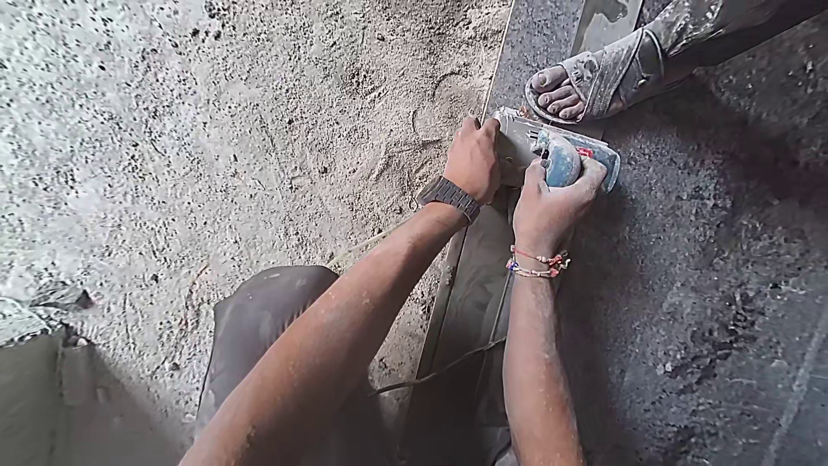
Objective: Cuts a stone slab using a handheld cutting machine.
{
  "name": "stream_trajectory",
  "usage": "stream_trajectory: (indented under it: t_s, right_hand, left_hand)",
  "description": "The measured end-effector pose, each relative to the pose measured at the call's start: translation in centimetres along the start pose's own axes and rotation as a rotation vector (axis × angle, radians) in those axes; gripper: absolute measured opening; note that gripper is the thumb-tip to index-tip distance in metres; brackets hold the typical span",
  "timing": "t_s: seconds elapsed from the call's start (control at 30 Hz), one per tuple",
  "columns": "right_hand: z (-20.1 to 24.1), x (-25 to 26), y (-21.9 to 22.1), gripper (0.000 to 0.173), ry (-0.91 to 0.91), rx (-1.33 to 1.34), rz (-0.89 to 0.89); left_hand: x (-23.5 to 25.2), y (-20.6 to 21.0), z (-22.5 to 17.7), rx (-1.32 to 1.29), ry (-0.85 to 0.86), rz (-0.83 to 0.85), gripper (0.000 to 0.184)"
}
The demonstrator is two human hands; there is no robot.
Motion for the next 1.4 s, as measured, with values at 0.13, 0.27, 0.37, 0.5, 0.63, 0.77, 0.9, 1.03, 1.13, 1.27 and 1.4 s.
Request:
stream_trajectory:
  t_s: [0.13, 0.27, 0.37, 0.5, 0.63, 0.77, 0.9, 1.03, 1.13, 1.27, 1.4]
  right_hand:
    - [0.0, 0.4, 0.2, 0.05, 0.007, 0.012, -0.006]
    - [0.1, 0.6, 0.3, 0.051, -0.006, 0.004, -0.007]
    - [0.1, 1.1, 0.6, 0.049, -0.029, 0.039, -0.019]
    - [0.1, 1.2, 0.7, 0.051, -0.006, 0.028, -0.002]
    - [0.6, 1.2, 0.6, 0.051, -0.01, 0.025, 0.039]
    - [0.0, 1.3, 0.6, 0.058, -0.07, 0.069, 0.062]
    - [-2.0, 1.4, -1.7, 0.057, -0.148, 0.096, 0.122]
    - [-7.9, 3.3, -6.9, 0.049, 0.106, -0.027, -0.031]
    - [-12.7, 3.2, -8.0, 0.038, 0.305, -0.275, 0.203]
    - [-13.3, 3.0, -6.6, 0.035, 0.371, -0.503, 0.444]
    - [-13.1, 3.8, -6.1, 0.034, 0.458, -0.572, 0.51]
  left_hand:
    - [0.2, -0.2, 0.0, -0.009, -0.009, 0.009, 0.051]
    - [0.5, -0.2, -0.1, -0.007, -0.006, -0.005, 0.05]
    - [0.6, -0.3, -0.1, -0.015, -0.003, -0.011, 0.051]
    - [0.8, -0.5, -0.2, -0.016, -0.005, -0.013, 0.049]
    - [1.2, -0.4, -0.2, -0.011, -0.016, -0.009, 0.047]
    - [1.3, -0.5, -0.1, -0.029, -0.023, 0.0, 0.05]
    - [1.5, -0.3, -0.1, -0.018, -0.024, 0.023, 0.055]
    - [1.4, -0.7, -0.1, -0.016, -0.019, 0.061, 0.058]
    - [1.4, -0.8, -0.2, -0.033, -0.024, 0.096, 0.056]
    - [1.5, -1.0, -0.3, -0.03, -0.019, 0.112, 0.053]
    - [1.5, -1.4, -0.5, -0.039, -0.008, 0.137, 0.051]
Point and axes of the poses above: each hand's wrist, its own x-axis towards the middle knuckle, its own y-axis out of the palm, z = x × y, the point moved 6 cm from there along x, towards the middle knuckle, and after that the axes turned 11 degrees about x, right-handed, at the moved point
